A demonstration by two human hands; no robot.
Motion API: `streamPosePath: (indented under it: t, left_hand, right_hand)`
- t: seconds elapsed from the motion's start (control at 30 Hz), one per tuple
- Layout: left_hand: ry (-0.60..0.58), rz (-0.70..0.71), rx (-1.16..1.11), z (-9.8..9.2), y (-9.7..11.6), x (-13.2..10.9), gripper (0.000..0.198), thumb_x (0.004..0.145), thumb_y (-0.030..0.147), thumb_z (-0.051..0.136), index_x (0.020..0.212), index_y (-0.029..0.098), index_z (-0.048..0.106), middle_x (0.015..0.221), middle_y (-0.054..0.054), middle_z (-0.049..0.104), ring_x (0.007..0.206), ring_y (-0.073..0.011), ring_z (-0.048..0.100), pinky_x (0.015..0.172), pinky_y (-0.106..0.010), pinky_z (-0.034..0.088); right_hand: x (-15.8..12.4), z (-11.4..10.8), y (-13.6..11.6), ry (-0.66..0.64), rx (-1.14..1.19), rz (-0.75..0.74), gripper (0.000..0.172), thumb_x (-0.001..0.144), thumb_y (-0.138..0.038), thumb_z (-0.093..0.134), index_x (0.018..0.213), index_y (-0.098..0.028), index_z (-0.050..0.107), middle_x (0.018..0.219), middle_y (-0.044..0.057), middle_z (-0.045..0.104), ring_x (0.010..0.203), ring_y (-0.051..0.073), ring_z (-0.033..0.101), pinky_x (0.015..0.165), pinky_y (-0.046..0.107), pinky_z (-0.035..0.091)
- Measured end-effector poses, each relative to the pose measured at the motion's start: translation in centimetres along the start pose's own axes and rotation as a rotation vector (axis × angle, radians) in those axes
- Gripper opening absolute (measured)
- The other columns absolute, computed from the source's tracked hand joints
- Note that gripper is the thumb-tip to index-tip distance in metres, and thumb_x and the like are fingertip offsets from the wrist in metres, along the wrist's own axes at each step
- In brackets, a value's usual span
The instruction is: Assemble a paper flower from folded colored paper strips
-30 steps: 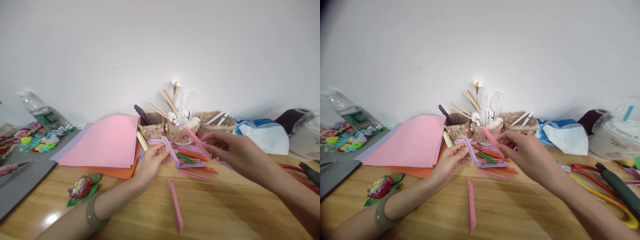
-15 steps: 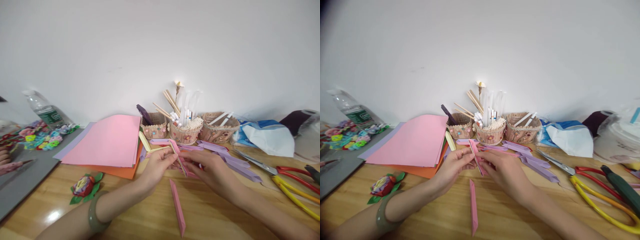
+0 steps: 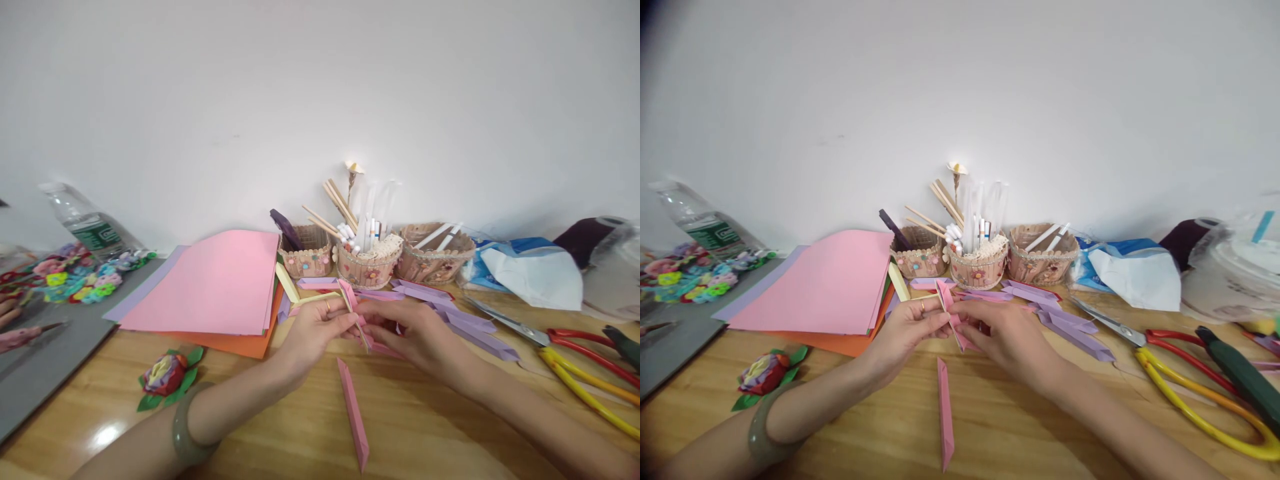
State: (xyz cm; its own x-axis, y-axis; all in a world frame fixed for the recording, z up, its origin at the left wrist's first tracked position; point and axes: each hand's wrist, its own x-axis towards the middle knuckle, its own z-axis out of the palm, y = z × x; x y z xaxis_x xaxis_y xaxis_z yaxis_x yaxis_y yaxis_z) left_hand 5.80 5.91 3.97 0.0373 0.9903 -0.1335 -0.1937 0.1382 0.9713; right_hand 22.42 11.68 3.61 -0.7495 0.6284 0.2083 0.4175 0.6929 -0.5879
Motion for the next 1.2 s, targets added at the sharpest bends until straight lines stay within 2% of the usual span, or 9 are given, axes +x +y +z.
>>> streamPosePath:
  t: [0.23,0.37,0.47,0.53,0.77,0.9,1.0,1.1,1.2]
  left_hand:
    - [0.059,0.039,0.023,-0.6,-0.2,0.2,0.018,0.069,0.03,0.067,0.075,0.014,0.07,0.066,-0.001,0.062,0.063,-0.0115,0.052,0.066,-0.024,0.04]
    - [0.063,0.077,0.04,-0.8,0.0,0.5,0.02,0.071,0.031,0.066,0.08,0.014,0.071,0.075,-0.004,0.068,0.067,-0.013,0.054,0.069,-0.025,0.041]
    - [0.103,0.071,0.027,-1.1,0.1,0.6,0.022,0.073,0.032,0.065,0.083,0.014,0.071,0.082,-0.007,0.07,0.071,-0.0141,0.056,0.071,-0.025,0.042]
    - [0.126,0.05,0.006,-1.3,0.2,0.7,0.023,0.073,0.031,0.065,0.086,0.012,0.07,0.084,-0.008,0.07,0.069,-0.0137,0.056,0.069,-0.025,0.042]
    - [0.198,0.102,-0.073,-1.9,0.9,0.9,0.019,0.073,0.029,0.066,0.083,0.013,0.068,0.085,-0.008,0.071,0.069,-0.0128,0.058,0.068,-0.024,0.044]
    - [0.237,0.133,-0.099,-2.2,1.4,0.9,0.018,0.074,0.028,0.065,0.084,0.014,0.067,0.088,-0.007,0.071,0.07,-0.0117,0.06,0.069,-0.023,0.045]
    - [0.251,0.148,-0.086,-2.1,1.5,0.9,0.019,0.075,0.029,0.064,0.086,0.014,0.067,0.09,-0.007,0.07,0.069,-0.0117,0.059,0.069,-0.023,0.045]
    - [0.212,0.086,-0.083,-1.7,1.0,0.8,0.022,0.073,0.03,0.064,0.087,0.014,0.066,0.084,-0.006,0.07,0.069,-0.0137,0.059,0.07,-0.026,0.045]
    - [0.142,-0.004,-0.029,-1.1,0.2,0.5,0.022,0.073,0.031,0.064,0.083,0.012,0.067,0.084,-0.008,0.07,0.07,-0.0132,0.057,0.067,-0.024,0.042]
  right_hand:
    - [0.1,-1.3,-0.9,-0.119,-0.025,-0.123,0.033,0.088,-0.022,0.045,0.117,-0.025,0.059,0.087,0.002,0.07,0.072,0.014,0.062,0.066,0.024,0.046]
    - [0.2,-2.5,-0.9,0.013,0.027,-0.08,0.033,0.089,-0.024,0.044,0.118,-0.024,0.059,0.093,0.002,0.07,0.075,0.013,0.062,0.066,0.022,0.047]
    - [0.2,-3.1,-0.2,0.098,-0.016,0.026,0.025,0.087,-0.029,0.048,0.103,-0.023,0.067,0.086,0.002,0.071,0.07,0.013,0.062,0.059,0.022,0.046]
    - [0.2,-2.9,0.3,0.092,-0.119,0.053,0.022,0.086,-0.029,0.05,0.094,-0.024,0.069,0.081,0.002,0.071,0.068,0.014,0.062,0.059,0.023,0.045]
    - [0.3,0.2,1.5,0.053,-0.494,0.048,0.021,0.084,-0.027,0.05,0.093,-0.025,0.069,0.089,0.004,0.069,0.075,0.018,0.063,0.057,0.024,0.042]
    - [0.4,-0.9,1.9,0.083,-0.488,0.075,0.023,0.085,-0.021,0.047,0.08,-0.022,0.07,0.076,0.003,0.07,0.067,0.016,0.062,0.056,0.024,0.041]
    - [0.4,-3.2,1.6,0.17,-0.433,0.106,0.021,0.085,-0.026,0.048,0.088,-0.022,0.068,0.081,0.003,0.07,0.066,0.016,0.062,0.057,0.025,0.043]
    - [0.2,-5.1,0.6,0.422,-0.211,0.149,0.022,0.081,-0.032,0.053,0.095,-0.021,0.066,0.068,0.001,0.066,0.052,0.013,0.054,0.048,0.025,0.042]
    - [-0.3,-6.2,-0.4,0.585,-0.098,0.099,0.03,0.081,-0.031,0.055,0.109,-0.022,0.062,0.068,-0.001,0.062,0.054,0.012,0.053,0.049,0.025,0.043]
